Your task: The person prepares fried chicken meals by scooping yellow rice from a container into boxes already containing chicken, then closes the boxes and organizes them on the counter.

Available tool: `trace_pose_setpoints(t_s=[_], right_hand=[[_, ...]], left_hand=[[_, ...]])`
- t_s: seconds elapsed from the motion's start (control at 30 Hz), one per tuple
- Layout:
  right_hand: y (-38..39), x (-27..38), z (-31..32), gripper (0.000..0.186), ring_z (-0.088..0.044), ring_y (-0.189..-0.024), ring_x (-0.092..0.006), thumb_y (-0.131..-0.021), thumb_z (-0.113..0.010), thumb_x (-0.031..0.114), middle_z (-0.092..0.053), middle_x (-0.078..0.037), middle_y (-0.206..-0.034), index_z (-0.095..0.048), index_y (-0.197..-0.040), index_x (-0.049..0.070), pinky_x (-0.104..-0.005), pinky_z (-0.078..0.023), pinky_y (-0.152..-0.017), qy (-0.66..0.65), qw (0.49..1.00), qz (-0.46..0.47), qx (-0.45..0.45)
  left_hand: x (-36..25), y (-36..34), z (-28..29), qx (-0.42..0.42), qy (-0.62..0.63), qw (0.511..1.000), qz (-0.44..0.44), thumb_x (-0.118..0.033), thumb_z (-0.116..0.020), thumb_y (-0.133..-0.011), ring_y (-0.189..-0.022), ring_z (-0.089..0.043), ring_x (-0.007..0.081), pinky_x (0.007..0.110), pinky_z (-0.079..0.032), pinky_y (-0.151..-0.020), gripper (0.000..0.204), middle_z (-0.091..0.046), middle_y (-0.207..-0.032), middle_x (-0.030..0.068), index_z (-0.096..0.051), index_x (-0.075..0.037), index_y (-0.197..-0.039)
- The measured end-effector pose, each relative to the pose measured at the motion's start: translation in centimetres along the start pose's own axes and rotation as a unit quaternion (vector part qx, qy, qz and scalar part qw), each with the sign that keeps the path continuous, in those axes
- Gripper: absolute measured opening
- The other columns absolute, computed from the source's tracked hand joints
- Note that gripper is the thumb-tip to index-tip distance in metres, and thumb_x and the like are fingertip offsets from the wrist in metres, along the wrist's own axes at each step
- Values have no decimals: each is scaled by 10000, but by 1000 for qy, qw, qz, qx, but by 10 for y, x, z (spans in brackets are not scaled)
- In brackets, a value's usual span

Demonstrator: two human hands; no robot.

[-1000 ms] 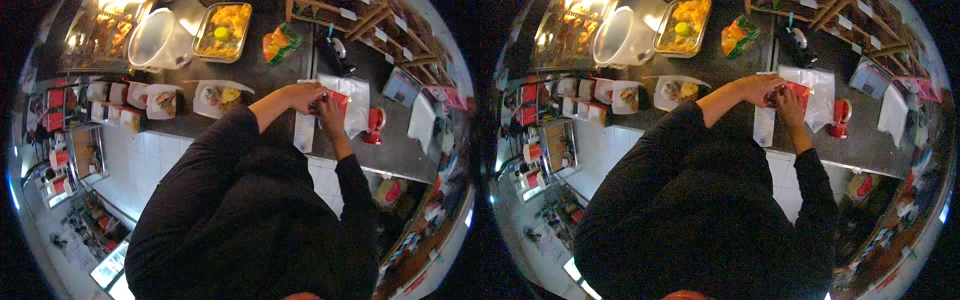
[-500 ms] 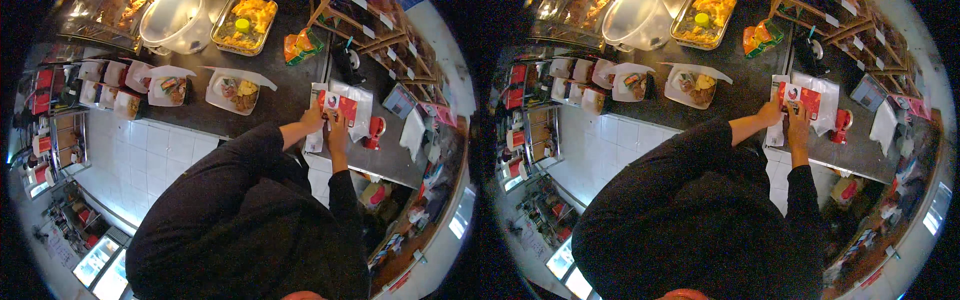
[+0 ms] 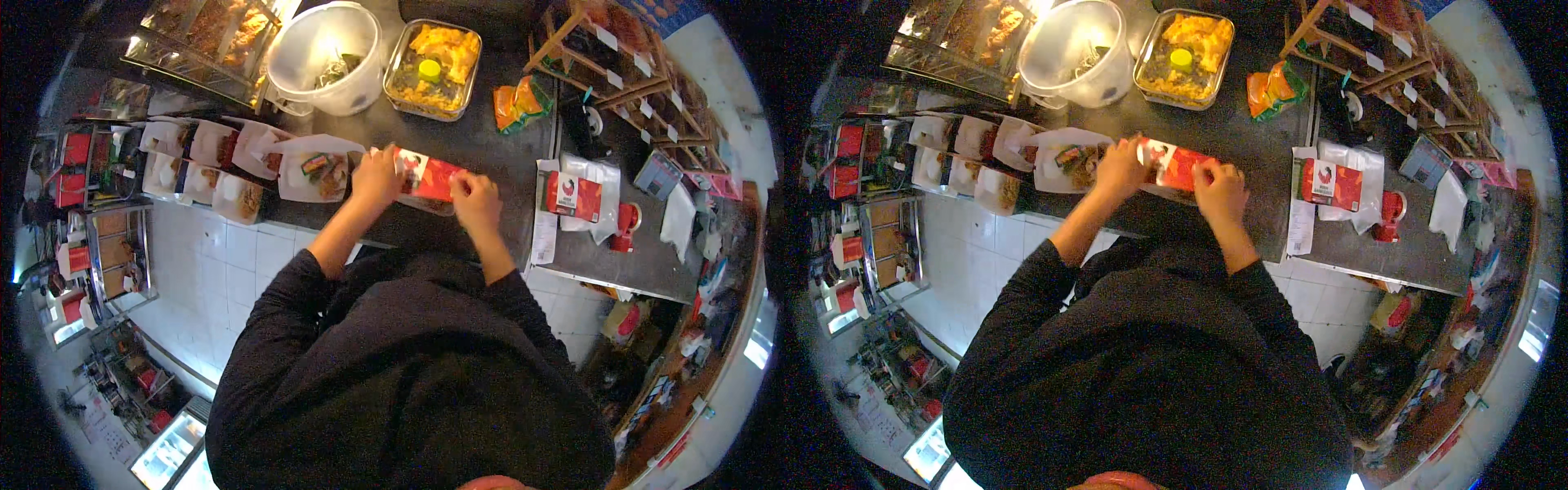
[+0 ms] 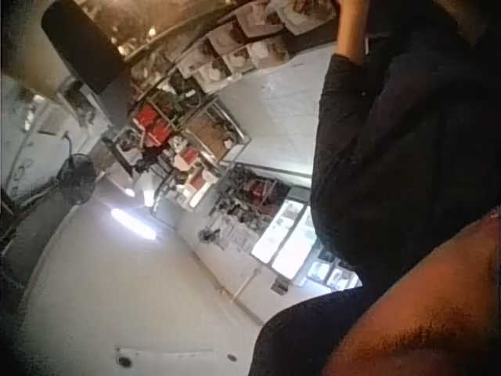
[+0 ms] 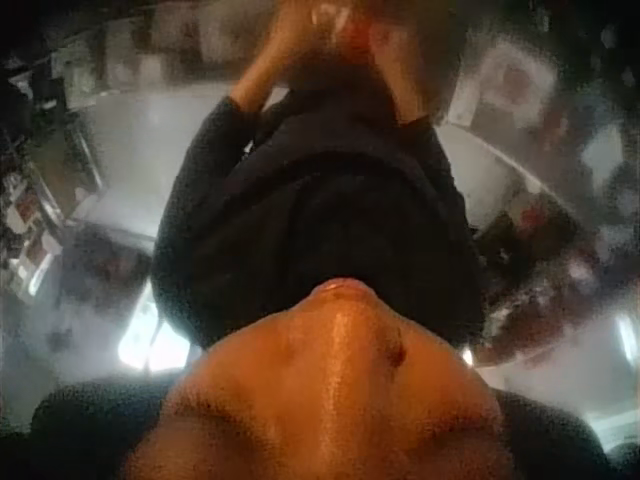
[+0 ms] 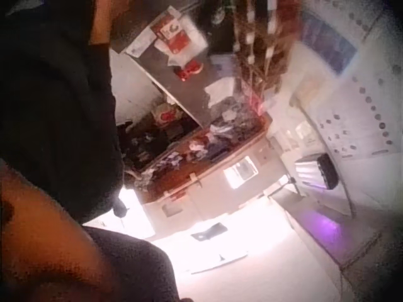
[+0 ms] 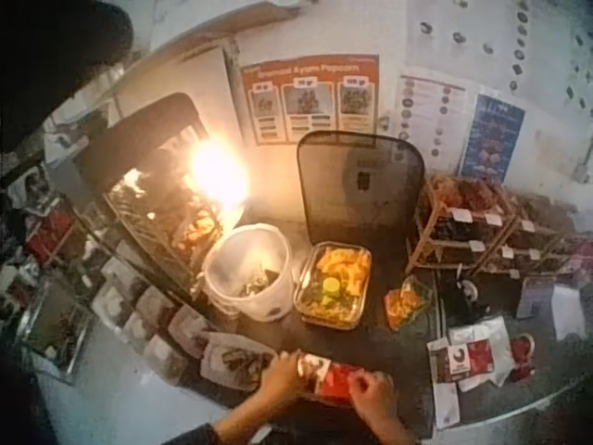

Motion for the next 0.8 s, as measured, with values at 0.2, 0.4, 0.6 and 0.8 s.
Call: trace_pose_setpoints(t_s=[0.2, 0.4, 0.6, 0.8], right_hand=[[10, -45, -85, 650, -538, -1148, -354, -855, -652, 264, -538, -185, -1284, -365, -1422, 129, -449, -418, -972, -128, 977, -22, -169], [-6, -56, -78, 494, -559, -1029, -140, -933, -585, 254, -583, -80, -1159, -426, -1337, 18, -284, -478, -791, -432, 885, -171, 45], [-30, -74, -49, 471, -580, -967, -156, -935, -572, 381, -630, -72, -1076, -551, -1223, 9, -289, -455, -812, -356, 912, -174, 108], [-14, -69, -55, 472, -591, -949, -199, -934, -526, 480, -654, -104, -1005, -656, -1013, 33, -318, -440, -830, -267, 948, -152, 89]], left_hand=[[47, 8, -97, 3, 236, 972, 6, -294, -709, -812, -1113, -529, 382, 439, -445, -918, 665, -541, -1175, 246, -428, 55, -1304], [68, -7, -106, 58, 372, 925, 40, -339, -705, -834, -1048, -602, 301, 383, -466, -888, 595, -621, -1113, 191, -488, 39, -1239], [65, -25, -86, 179, 457, 856, 160, -451, -662, -855, -779, -620, 124, 266, -493, -715, 575, -671, -983, 103, -567, 28, -1160], [70, -9, -74, 133, 399, 900, 117, -428, -653, -864, -858, -642, 187, 310, -491, -785, 501, -687, -901, 132, -636, 7, -1112]])
Point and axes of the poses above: each hand's wrist, its own y-axis away from the middle knuckle, its own z-axis out of the back of the hand, x = y × z, the point moved 6 cm from there along -y, towards the middle knuckle
